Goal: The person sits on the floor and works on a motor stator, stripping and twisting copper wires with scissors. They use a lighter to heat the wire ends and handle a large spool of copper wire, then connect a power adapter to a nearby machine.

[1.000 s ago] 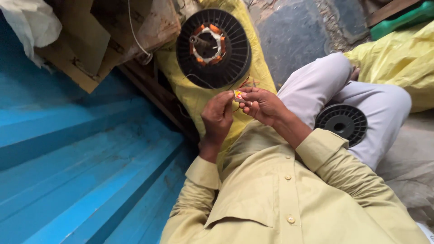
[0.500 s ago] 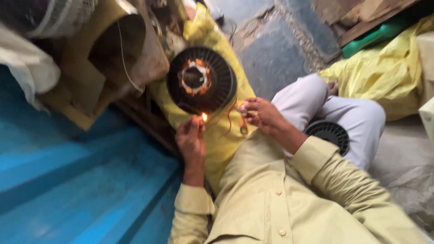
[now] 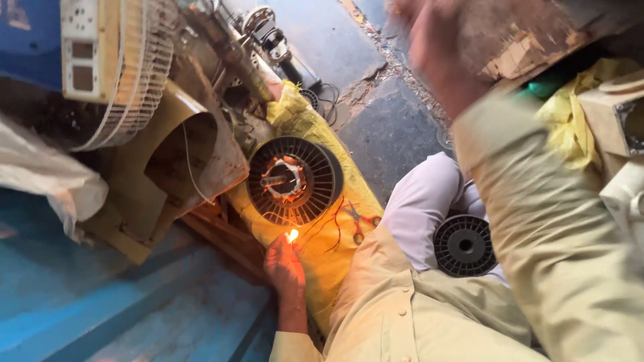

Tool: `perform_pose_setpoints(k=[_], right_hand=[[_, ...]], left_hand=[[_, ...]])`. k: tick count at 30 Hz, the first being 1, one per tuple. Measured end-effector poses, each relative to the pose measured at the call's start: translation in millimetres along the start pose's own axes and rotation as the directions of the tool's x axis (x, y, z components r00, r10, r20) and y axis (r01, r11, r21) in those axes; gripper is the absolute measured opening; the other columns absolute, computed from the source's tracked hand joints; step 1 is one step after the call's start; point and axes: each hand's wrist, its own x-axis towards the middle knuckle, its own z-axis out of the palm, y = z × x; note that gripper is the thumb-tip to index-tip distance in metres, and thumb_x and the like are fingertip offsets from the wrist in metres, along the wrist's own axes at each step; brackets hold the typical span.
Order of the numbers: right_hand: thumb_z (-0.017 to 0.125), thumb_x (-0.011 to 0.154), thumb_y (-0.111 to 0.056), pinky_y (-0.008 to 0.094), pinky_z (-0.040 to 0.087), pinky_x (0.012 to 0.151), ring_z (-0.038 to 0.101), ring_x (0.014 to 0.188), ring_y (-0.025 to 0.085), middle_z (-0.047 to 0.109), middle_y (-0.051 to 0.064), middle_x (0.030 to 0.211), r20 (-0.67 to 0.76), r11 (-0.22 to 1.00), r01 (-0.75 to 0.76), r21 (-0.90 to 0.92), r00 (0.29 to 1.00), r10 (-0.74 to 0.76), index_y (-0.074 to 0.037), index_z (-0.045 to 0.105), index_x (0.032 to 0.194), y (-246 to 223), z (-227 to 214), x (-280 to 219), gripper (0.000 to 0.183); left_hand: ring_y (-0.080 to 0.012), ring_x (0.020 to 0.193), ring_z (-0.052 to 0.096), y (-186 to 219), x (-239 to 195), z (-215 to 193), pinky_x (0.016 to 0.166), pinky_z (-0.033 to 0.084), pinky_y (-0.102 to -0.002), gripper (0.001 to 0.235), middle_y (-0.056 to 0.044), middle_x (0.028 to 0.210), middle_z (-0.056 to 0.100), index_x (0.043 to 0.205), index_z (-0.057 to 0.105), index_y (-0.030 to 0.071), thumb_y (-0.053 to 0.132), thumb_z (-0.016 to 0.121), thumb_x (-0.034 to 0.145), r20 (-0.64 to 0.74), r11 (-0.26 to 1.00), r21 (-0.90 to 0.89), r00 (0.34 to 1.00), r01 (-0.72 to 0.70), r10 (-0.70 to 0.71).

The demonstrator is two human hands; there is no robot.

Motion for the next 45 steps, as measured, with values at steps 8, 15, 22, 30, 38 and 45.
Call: perform_pose_setpoints(k=[8, 15, 22, 30, 38, 45], right_hand=[[0.065, 0.093, -0.009, 0.027, 0.057, 0.063, 0.067, 0.079, 0.013, 0.065, 0.005, 0.097, -0.158, 0.748, -0.658, -0.085, 0.751, 0.642, -0.006, 0.052, 0.13, 99, -44, -198, 0.039], [0.069, 0.096, -0.012, 0.028, 0.058, 0.072, 0.067, 0.09, 0.012, 0.065, 0.003, 0.105, 0.006, 0.788, -0.529, -0.314, 0.829, 0.559, -0.008, 0.057, 0.134, 56, -77, -245, 0.04], [0.075, 0.098, -0.008, 0.039, 0.055, 0.087, 0.068, 0.114, 0.029, 0.072, 0.016, 0.12, 0.022, 0.296, -0.028, -0.955, 0.986, 0.165, -0.001, 0.069, 0.127, -42, -177, -311, 0.031], [0.08, 0.097, -0.035, 0.045, 0.053, 0.099, 0.067, 0.111, 0.035, 0.07, 0.021, 0.12, -0.13, 0.135, -0.189, -0.973, 0.925, 0.357, -0.004, 0.072, 0.123, -72, -232, -371, 0.041], [0.078, 0.093, -0.036, 0.047, 0.052, 0.096, 0.067, 0.107, 0.038, 0.069, 0.021, 0.117, -0.06, 0.126, -0.134, -0.983, 0.882, 0.468, -0.006, 0.067, 0.133, -65, -224, -367, 0.052], [0.079, 0.092, -0.037, 0.049, 0.053, 0.092, 0.066, 0.103, 0.04, 0.067, 0.022, 0.113, -0.084, 0.118, -0.153, -0.981, 0.889, 0.451, -0.009, 0.065, 0.135, -67, -216, -372, 0.053]], left_hand=[[-0.0176, 0.084, 0.065, 0, 18, -15, 0.073, 0.054, -0.031, 0.012, -0.009, 0.097, 0.07, 0.11, 0.071, 0.001, 0.001, 0.069, 0.098, 0.096, 0.997, -0.048, 0.994, 0.065, -0.06], [-0.0163, 0.081, 0.067, 17, 8, 22, 0.069, 0.057, -0.029, 0.014, -0.009, 0.095, 0.072, 0.105, 0.073, 0.001, -0.003, 0.075, 0.091, 0.138, 0.999, 0.005, 0.99, -0.032, 0.031], [-0.0153, 0.079, 0.069, 59, -13, 94, 0.062, 0.054, -0.027, 0.019, -0.008, 0.094, 0.074, 0.109, 0.072, 0.0, -0.003, 0.074, 0.09, 0.13, 0.963, 0.147, 0.97, -0.224, 0.206], [-0.0116, 0.093, 0.07, 80, 12, 152, 0.086, 0.057, -0.024, 0.025, -0.008, 0.105, 0.073, 0.123, 0.063, 0.0, -0.004, 0.07, 0.1, 0.252, 0.79, 0.144, 0.794, -0.596, 0.553], [-0.014, 0.091, 0.069, 60, 29, 171, 0.082, 0.059, -0.027, 0.025, -0.011, 0.104, 0.071, 0.118, 0.06, -0.004, -0.005, 0.073, 0.096, 0.175, 0.813, 0.014, 0.802, -0.582, 0.571], [-0.0135, 0.078, 0.066, 45, 39, 185, 0.071, 0.058, -0.026, 0.04, -0.014, 0.094, 0.068, 0.114, 0.046, -0.002, 0.001, 0.077, 0.09, -0.008, 0.83, 0.107, 0.834, -0.548, 0.552]])
